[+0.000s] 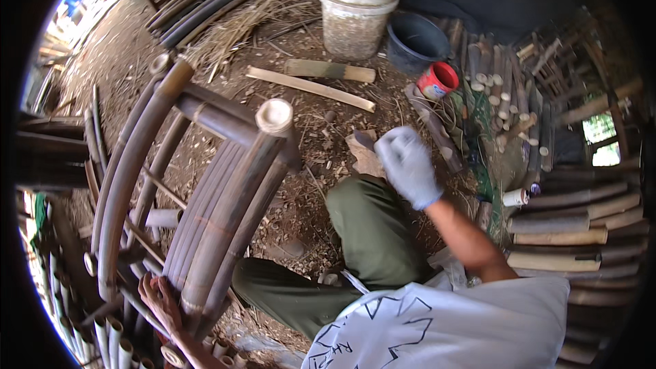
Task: The person shaves a bamboo rod using a knife, tapers the end, and fits the rod into a bamboo frame.
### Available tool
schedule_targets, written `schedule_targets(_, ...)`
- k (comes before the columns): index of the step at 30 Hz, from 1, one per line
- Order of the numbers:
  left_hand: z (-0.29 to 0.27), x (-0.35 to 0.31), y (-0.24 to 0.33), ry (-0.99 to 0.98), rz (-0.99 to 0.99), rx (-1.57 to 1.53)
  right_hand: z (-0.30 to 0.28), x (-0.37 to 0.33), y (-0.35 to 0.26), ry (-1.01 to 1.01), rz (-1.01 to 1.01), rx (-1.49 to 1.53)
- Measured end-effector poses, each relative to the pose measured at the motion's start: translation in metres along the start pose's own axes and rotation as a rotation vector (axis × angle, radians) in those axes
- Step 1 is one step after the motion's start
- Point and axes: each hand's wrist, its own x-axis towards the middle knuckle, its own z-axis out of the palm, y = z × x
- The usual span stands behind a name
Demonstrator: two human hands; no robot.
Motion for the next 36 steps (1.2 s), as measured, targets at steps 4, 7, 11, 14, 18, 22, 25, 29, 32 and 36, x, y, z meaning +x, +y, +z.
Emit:
schedule_targets(4, 0.005, 0.0, 0.018, 0.153, 0.118, 0.231, -0.031, 0.024, 0.199, -0.071, 0.188, -0.608)
schedule_targets(7, 0.005, -0.003, 0.011, 0.346, 0.19, 0.381, 0.009, 0.065, 0.245, -0.323, 0.279, -0.675)
schedule_targets(11, -0.013, -0.01, 0.002, 0.535, 0.33, 0.695, 0.105, 0.127, 0.303, -0.529, 0.172, -0.631)
schedule_targets(14, 0.018, -0.02, 0.079, 0.579, 0.359, 0.652, 0.136, 0.155, 0.322, -0.637, 0.138, -0.712)
schedule_targets(18, 0.076, -0.033, 0.245, 0.355, 0.446, 0.209, 0.154, 0.181, 0.357, -0.665, 0.1, -0.748)
schedule_targets(22, 0.161, -0.019, 0.372, -0.165, 0.37, -0.526, 0.125, 0.162, 0.374, -0.702, -0.019, -0.341)
schedule_targets(25, 0.224, 0.01, 0.429, -0.359, -0.001, -0.752, 0.075, 0.091, 0.294, -0.804, 0.254, 0.351)
schedule_targets(29, 0.277, 0.066, 0.466, -0.301, -0.483, -1.036, 0.01, -0.019, 0.246, -0.792, 0.48, 0.797)
schedule_targets(32, 0.26, 0.071, 0.489, -0.314, -0.328, -1.434, -0.003, -0.074, 0.252, -0.942, 0.246, 0.501)
schedule_targets(36, 0.21, 0.021, 0.505, -0.091, -0.052, -1.288, -0.009, -0.066, 0.261, -0.636, -0.293, 0.221)
